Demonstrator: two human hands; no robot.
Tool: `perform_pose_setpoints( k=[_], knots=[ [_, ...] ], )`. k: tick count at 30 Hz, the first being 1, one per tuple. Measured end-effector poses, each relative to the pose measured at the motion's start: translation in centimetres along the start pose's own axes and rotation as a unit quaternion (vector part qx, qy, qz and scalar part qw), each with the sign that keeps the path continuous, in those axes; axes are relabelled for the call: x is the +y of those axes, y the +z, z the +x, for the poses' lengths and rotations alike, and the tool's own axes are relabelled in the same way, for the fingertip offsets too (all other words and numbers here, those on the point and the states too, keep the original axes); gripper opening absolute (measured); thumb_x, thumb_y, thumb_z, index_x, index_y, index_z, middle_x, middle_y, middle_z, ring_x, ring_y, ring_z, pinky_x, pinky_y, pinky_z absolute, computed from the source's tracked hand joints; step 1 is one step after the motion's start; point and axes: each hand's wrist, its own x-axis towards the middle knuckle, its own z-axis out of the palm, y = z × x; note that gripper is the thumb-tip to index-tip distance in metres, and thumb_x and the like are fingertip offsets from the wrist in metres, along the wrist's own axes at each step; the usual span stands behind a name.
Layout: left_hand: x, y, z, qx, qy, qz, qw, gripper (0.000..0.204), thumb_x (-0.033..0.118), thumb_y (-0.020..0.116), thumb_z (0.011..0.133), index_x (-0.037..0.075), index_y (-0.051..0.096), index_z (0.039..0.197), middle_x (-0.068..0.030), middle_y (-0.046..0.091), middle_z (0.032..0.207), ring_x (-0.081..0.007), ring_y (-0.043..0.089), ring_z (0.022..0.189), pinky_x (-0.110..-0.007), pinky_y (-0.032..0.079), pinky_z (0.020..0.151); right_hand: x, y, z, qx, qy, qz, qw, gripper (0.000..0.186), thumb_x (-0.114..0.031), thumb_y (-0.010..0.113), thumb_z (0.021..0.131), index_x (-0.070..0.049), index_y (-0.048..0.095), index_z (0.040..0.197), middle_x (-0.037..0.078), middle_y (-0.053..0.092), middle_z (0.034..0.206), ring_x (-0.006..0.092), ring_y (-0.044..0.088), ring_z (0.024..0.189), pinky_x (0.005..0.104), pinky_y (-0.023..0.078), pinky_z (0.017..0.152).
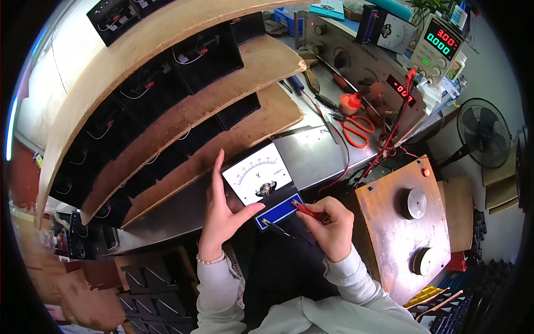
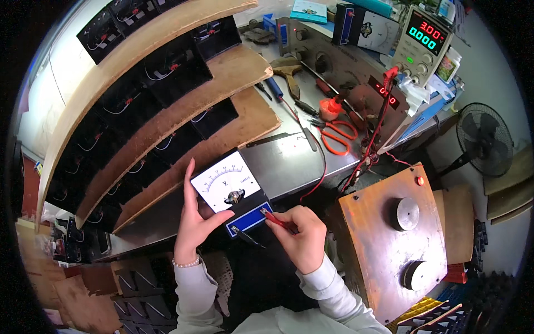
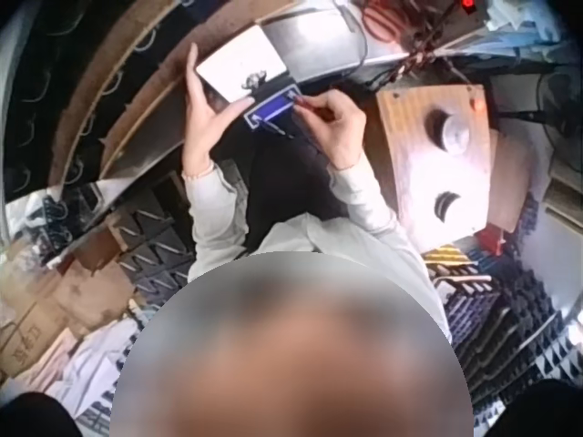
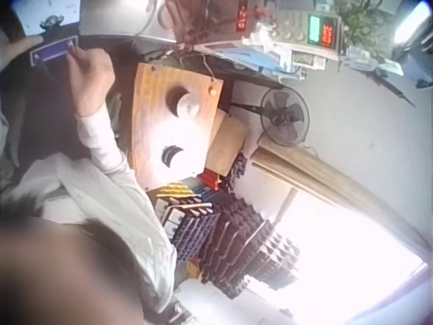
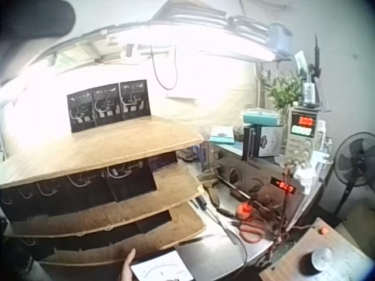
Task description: Testing the functionality and calibration of analog voltmeters by connecting them to a power source and observing the needle readings.
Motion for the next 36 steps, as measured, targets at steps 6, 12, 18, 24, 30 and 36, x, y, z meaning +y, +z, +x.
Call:
perform_pose_setpoints(
  k=[6,12,18,24,30,36],
  knots=[
    [-1.1,-0.8,-0.4,0.047,0.046,0.113,0.991,0.108,0.009,0.086,0.075,0.005,0.018,0.158,-0.0217,0.047,0.140,-0.0274,0.056,0.123,-0.041,0.048,0.102,-0.3,-0.9,-0.3,-0.020,0.048,0.112,0.992,0.025,-0.004,0.084,0.076,0.000,0.071,0.097,0.009,0.068,0.093,0.0157,0.065,0.078,0.0254,0.053,0.067],
    [-0.6,-1.8,-1.2,0.063,0.055,0.132,0.988,0.103,0.011,0.088,0.073,0.006,0.026,0.156,-0.0218,0.051,0.137,-0.0290,0.056,0.123,-0.041,0.046,0.102,-2.1,0.0,1.2,-0.001,-0.072,0.066,0.995,0.039,-0.007,0.087,0.073,-0.002,0.069,0.107,0.013,0.064,0.114,0.0200,0.066,0.091,0.0268,0.054,0.073],
    [1.0,3.0,-1.7,0.066,0.062,0.172,0.981,0.097,0.008,0.088,0.068,0.006,0.038,0.150,-0.0201,0.052,0.130,-0.0309,0.056,0.117,-0.043,0.049,0.097,-3.1,1.0,-0.1,-0.043,-0.102,-0.148,0.983,0.127,-0.032,0.094,0.055,0.016,0.021,0.147,0.035,0.043,0.142,0.0489,0.050,0.123,0.0495,0.042,0.104],
    [4.8,10.8,-7.0,-0.055,0.151,0.410,0.898,0.067,0.011,0.079,0.080,0.002,0.052,0.140,-0.0222,0.053,0.131,-0.0392,0.055,0.117,-0.046,0.046,0.099,1.1,-4.1,-7.5,0.032,-0.026,-0.069,0.997,0.117,-0.033,0.086,0.063,0.011,0.022,0.151,0.029,0.048,0.136,0.0439,0.051,0.120,0.0456,0.041,0.103],
    [-1.3,15.0,-9.3,-0.235,0.131,0.276,0.923,0.011,0.006,0.080,0.078,0.003,0.070,0.081,-0.0108,0.069,0.107,-0.0347,0.059,0.117,-0.043,0.046,0.101,7.1,-20.8,-17.0,0.316,0.197,-0.447,0.813,0.113,-0.040,0.089,0.058,0.014,0.034,0.141,0.026,0.055,0.117,0.0431,0.056,0.107,0.0475,0.049,0.091],
    [0.5,16.5,-7.0,-0.257,0.209,0.310,0.891,0.017,0.008,0.080,0.080,0.004,0.064,0.075,-0.0090,0.070,0.098,-0.0307,0.064,0.107,-0.041,0.048,0.095,10.8,-26.4,-20.2,0.407,0.362,-0.485,0.684,0.114,-0.045,0.087,0.061,0.012,0.032,0.144,0.028,0.049,0.127,0.0434,0.051,0.117,0.0477,0.047,0.097]
  ],
)
